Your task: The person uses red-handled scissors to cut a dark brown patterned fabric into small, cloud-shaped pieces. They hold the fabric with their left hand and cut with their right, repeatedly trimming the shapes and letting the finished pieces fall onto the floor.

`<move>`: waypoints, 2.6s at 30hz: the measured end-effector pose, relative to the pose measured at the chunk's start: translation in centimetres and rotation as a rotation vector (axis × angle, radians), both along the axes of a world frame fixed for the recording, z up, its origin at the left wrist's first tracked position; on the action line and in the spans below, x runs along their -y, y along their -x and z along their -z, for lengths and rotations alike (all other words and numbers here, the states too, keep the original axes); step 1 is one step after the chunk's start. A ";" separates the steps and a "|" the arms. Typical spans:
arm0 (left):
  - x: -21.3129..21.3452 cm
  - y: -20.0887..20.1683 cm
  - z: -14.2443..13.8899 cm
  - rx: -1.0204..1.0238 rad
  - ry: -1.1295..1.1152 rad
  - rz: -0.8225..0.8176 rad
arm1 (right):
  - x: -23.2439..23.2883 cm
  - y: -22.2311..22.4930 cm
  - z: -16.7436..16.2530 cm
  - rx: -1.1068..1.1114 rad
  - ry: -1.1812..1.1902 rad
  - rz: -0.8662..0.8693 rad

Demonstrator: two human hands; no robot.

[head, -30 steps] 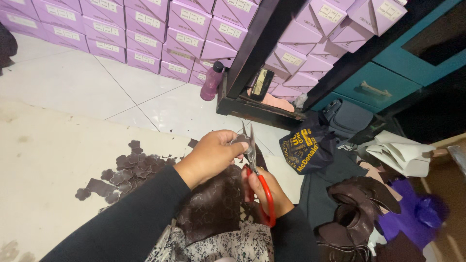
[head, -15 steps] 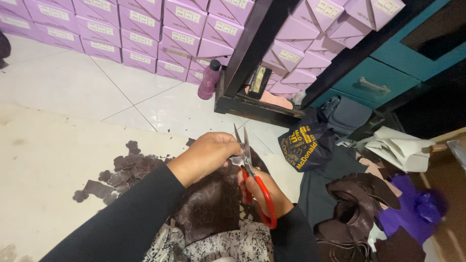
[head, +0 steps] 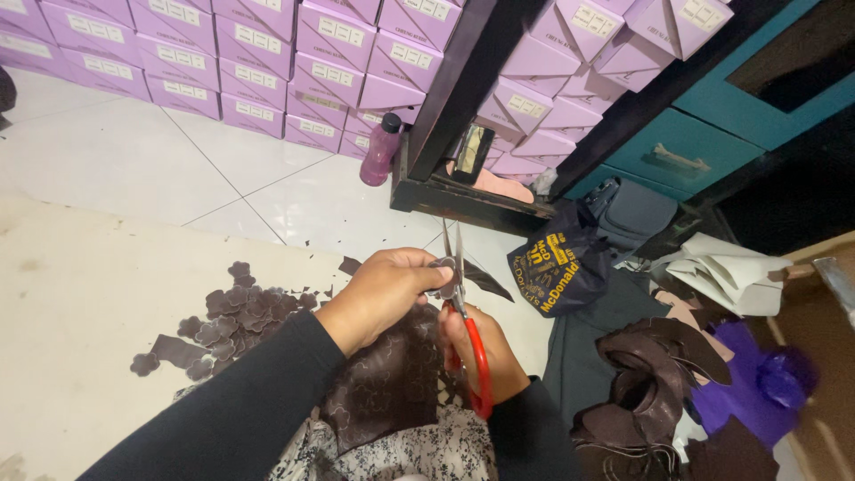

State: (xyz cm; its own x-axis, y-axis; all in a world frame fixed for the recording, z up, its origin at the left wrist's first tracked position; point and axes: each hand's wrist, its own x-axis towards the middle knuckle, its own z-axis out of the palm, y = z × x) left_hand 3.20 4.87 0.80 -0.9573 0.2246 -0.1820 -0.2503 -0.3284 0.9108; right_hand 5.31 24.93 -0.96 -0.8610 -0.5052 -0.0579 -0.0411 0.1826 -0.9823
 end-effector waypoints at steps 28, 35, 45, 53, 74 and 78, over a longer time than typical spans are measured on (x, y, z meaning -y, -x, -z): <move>-0.3 -0.3 -1.2 -0.093 -0.148 0.124 | -1.4 0.1 -1.4 0.031 0.060 -0.093; -0.2 -0.4 -1.1 -0.119 -0.027 0.046 | -0.7 -0.1 -1.7 0.026 0.018 -0.060; 0.7 -0.9 -1.7 -0.294 0.305 -0.157 | -0.5 0.0 -2.0 -0.005 -0.064 0.007; 0.9 -0.2 -1.2 -0.130 0.031 -0.017 | -0.8 0.2 -1.1 -0.025 0.013 -0.091; 0.4 -0.8 -1.7 -0.132 -0.046 0.090 | -1.4 -0.1 -2.5 0.040 -0.040 -0.131; 0.0 -0.5 -1.6 -0.177 0.093 -0.030 | -0.8 -0.1 -2.4 0.045 -0.095 -0.039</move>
